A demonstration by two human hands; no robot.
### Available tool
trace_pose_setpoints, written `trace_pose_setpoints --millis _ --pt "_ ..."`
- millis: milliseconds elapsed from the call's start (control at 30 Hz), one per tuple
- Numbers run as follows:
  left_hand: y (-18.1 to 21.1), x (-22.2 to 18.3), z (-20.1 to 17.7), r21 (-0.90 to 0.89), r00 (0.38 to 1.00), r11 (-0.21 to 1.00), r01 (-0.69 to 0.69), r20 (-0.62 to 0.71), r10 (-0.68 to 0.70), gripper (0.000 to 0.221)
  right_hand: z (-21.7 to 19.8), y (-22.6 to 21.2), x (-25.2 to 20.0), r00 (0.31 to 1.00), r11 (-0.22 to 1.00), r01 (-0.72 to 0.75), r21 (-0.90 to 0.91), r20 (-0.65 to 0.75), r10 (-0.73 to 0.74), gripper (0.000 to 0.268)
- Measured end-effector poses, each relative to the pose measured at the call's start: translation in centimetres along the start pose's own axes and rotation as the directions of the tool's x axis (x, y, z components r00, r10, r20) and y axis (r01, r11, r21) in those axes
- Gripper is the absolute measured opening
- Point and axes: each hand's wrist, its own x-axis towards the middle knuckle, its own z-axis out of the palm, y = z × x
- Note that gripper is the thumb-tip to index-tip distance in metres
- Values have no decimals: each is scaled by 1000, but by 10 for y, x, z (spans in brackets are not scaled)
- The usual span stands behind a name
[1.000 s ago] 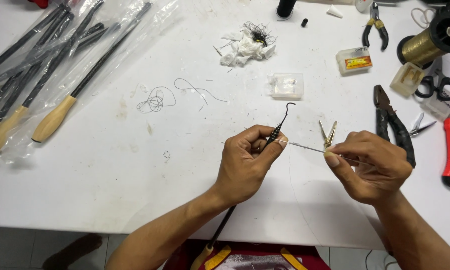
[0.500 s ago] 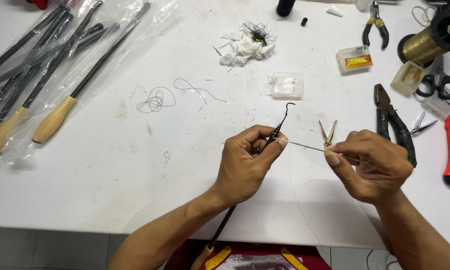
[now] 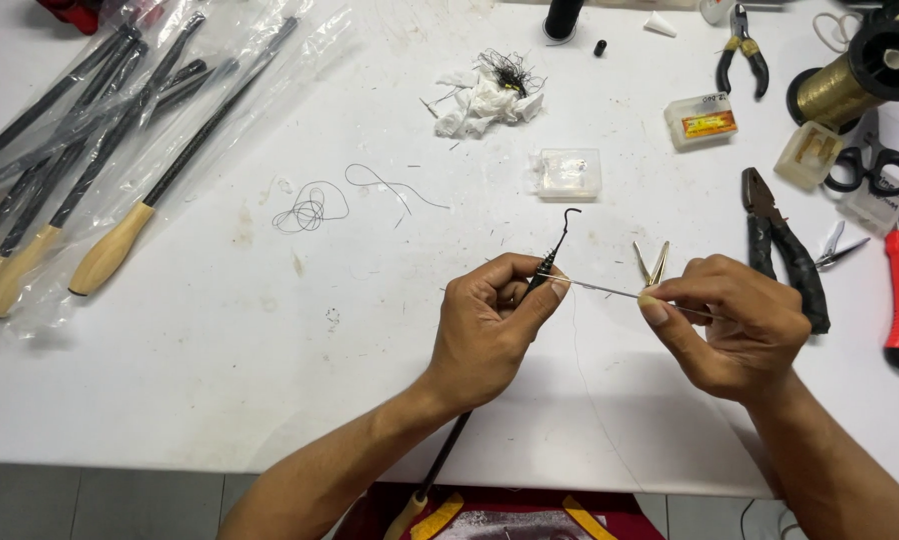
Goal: Attaching a guide to a fishing rod tip by wrapping it with thread and using pliers for adjustment.
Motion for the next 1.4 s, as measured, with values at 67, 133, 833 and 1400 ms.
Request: trace_pose_setpoints --millis 67,133,833,1400 --pt "-1 0 0 -6 1000 1000 -3 1 3 12 0 2 -2 1000 1000 -4 2 -21 4 8" --pt "-1 1 0 -10 1000 1000 -11 3 11 12 -1 -1 0 1000 1000 0 -3 -12 0 7" --pt "-1 3 -1 14 999 999 49 -24 -49 16 -12 95 2 834 792 -551 -264 -207 511 16" --pt "-2 4 -1 -13 999 999 41 4 -41 16 -15 136 0 846 620 -476 -623 -131 518 26"
